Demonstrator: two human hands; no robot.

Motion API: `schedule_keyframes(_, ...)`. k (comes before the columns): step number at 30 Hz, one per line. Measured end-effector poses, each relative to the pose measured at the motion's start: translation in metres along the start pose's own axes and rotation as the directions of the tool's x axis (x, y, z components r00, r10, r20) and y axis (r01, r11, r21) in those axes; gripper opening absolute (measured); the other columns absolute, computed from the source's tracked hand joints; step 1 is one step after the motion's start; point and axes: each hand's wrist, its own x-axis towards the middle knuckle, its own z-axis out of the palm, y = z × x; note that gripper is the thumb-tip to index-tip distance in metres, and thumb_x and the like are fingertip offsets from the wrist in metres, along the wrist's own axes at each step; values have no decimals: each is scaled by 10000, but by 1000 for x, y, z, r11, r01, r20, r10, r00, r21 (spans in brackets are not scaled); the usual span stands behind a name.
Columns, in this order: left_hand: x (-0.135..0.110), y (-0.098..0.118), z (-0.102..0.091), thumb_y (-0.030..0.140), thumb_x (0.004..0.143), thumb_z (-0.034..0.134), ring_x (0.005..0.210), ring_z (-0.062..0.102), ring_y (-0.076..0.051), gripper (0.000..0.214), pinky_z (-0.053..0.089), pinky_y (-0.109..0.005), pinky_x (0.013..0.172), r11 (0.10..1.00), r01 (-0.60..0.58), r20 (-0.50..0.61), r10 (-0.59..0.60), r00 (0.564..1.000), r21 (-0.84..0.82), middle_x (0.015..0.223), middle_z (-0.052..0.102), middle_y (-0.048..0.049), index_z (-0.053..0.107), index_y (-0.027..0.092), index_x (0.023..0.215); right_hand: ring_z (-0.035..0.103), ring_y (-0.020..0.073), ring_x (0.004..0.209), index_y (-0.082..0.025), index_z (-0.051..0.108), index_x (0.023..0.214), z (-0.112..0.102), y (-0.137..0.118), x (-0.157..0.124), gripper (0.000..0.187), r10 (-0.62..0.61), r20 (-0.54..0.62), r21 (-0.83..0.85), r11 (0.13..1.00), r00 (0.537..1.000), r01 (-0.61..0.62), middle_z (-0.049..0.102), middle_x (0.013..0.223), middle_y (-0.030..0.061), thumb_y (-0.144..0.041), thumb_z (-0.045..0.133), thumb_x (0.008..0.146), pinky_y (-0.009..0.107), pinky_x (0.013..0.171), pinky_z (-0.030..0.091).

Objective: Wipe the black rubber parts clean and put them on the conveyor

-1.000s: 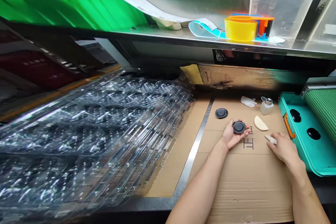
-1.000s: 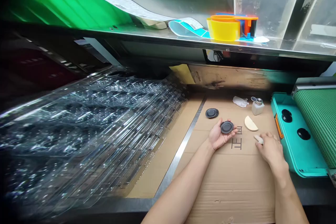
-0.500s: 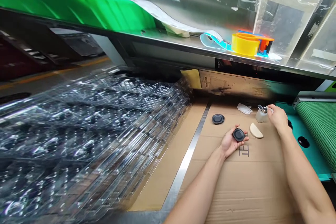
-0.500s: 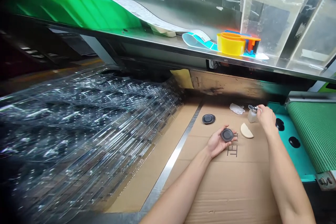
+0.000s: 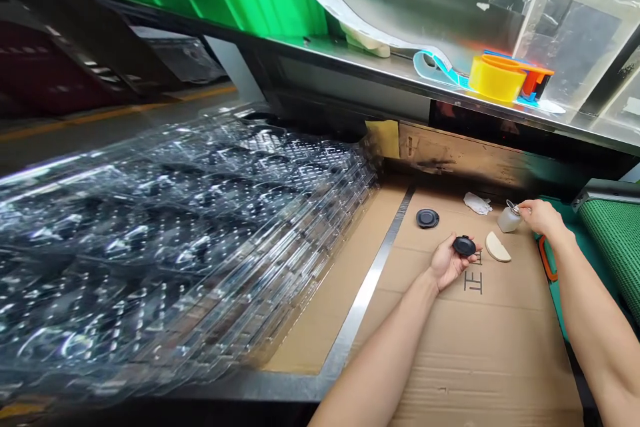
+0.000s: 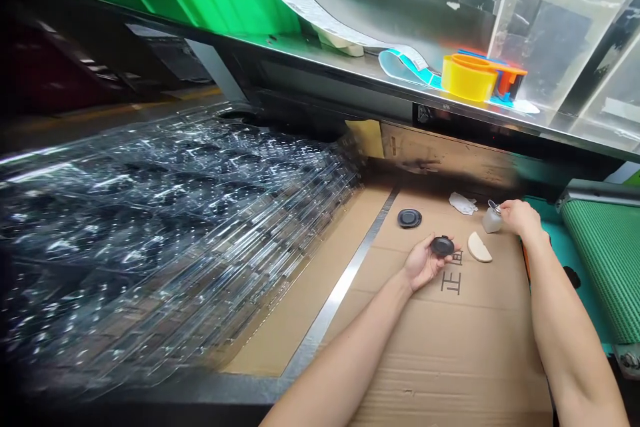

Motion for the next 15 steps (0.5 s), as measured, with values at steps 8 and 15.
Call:
schedule_keyframes(8,5,-6,-1,606,1004,271,500,634,-152,668,499,-215,419,998,5,-110,1,994,60,771,700,-184,631,43,1016,653,191,781,-157,688,1056,63,-23,-58,376,-131,-164,601,773,978,204,731,915,75,-429,474,908,283,715,490)
schedule_keyframes(15,6,-22,2,584,1013,277,463,632,-155,627,506,-233,410,947,-59,-124,103,987,315,718,689,-128,633,79,903,651,180,793,-196,702,1002,113,-60,-102,357,-277,-57,690,684,959,238,718,881,50,-481,495,945,267,724,499)
